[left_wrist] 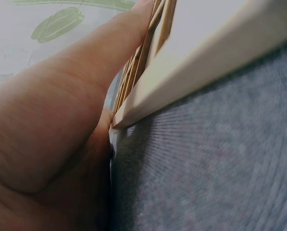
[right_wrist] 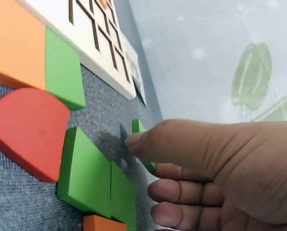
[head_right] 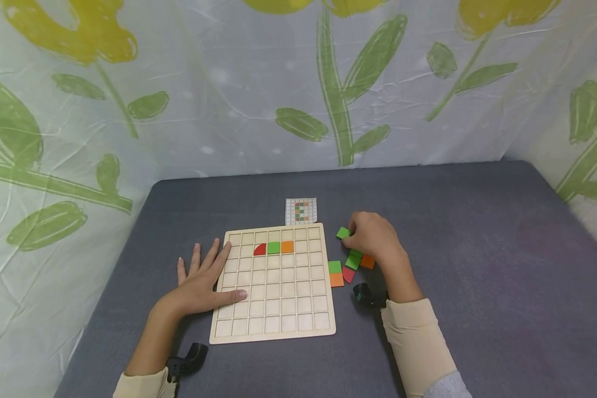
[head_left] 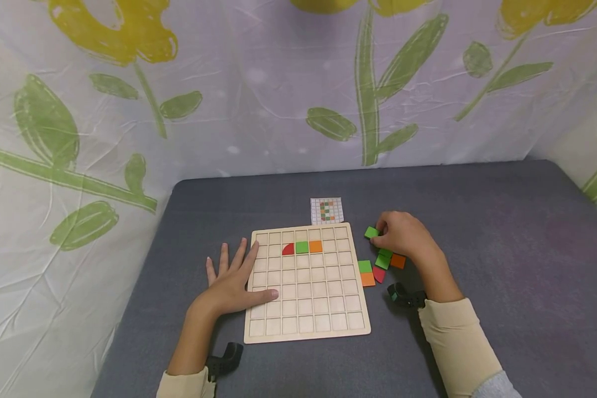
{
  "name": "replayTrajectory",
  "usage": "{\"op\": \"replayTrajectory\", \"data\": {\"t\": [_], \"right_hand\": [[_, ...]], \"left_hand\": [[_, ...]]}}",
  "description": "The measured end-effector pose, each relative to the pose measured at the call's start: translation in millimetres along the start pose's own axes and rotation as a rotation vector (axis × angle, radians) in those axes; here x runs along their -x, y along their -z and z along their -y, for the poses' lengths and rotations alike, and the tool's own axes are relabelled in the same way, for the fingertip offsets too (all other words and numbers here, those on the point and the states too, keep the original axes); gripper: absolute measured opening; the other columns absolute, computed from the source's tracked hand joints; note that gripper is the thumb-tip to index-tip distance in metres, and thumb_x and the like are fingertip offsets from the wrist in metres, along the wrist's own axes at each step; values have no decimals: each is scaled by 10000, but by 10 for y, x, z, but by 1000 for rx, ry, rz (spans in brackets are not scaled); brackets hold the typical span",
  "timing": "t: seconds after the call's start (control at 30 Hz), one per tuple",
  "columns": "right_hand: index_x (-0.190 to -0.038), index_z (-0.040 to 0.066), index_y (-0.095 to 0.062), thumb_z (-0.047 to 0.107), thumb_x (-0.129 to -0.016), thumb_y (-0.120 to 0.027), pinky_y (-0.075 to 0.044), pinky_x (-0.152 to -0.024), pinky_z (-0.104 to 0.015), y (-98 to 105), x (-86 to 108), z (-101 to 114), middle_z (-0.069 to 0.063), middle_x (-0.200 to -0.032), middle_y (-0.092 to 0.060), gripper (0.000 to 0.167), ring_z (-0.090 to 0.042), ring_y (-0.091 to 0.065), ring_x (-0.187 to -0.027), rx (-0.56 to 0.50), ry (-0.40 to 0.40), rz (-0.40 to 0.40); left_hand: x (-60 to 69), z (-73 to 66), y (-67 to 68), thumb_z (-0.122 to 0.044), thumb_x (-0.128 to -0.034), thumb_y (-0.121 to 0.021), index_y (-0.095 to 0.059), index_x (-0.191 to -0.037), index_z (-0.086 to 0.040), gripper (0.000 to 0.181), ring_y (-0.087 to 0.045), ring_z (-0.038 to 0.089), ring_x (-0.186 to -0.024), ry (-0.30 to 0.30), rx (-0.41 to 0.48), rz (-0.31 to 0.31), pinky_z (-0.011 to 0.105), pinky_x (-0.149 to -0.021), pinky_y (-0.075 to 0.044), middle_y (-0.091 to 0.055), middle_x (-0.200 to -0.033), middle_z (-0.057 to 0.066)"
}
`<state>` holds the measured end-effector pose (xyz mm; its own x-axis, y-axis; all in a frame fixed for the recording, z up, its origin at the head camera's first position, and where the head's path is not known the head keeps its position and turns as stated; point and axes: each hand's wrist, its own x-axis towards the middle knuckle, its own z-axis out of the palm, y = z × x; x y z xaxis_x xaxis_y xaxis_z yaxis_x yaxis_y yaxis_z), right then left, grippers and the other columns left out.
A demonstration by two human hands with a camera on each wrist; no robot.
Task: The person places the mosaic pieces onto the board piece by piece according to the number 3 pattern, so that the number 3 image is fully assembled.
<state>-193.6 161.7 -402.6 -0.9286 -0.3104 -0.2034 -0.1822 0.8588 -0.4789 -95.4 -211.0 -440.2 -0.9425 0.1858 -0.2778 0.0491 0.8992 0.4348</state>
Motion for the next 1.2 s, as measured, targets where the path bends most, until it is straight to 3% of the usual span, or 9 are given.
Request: {"op": "replayTrajectory", "data": {"t": [0.3,0.8,1.2], "right_hand": [[-993,-5,-703,128,-845,-745,-496,-657,-378,-12,-2,74,-66,-842,-652,204,-201,-564,-694,-38,82,39],[-943,42,-695,101,-846,-762,-457,-624,-335,-96,5,206,0,-762,-589,132,-149,-519,-670,-90,285,74],[-929,51,-689,116,-806,-795,-433,-644,-307,-190,15,396,17,-761,-568,175,-139,-505,-692,-96,322,111]], "left_hand": [[-22,46,-43,-842,-717,-624,-72,-1634,-240,1229,242,394,-1467,9,-13,-2,638,-1049,255,56,-1679,74],[1,-12,8,-775,-744,-669,-91,-1633,-202,1206,204,440,-1470,7,-4,-1,679,-1050,219,27,-1676,121],[-11,2,13,-803,-741,-649,-82,-1634,-212,1211,218,430,-1467,15,-14,14,670,-1045,234,43,-1677,108]]}}
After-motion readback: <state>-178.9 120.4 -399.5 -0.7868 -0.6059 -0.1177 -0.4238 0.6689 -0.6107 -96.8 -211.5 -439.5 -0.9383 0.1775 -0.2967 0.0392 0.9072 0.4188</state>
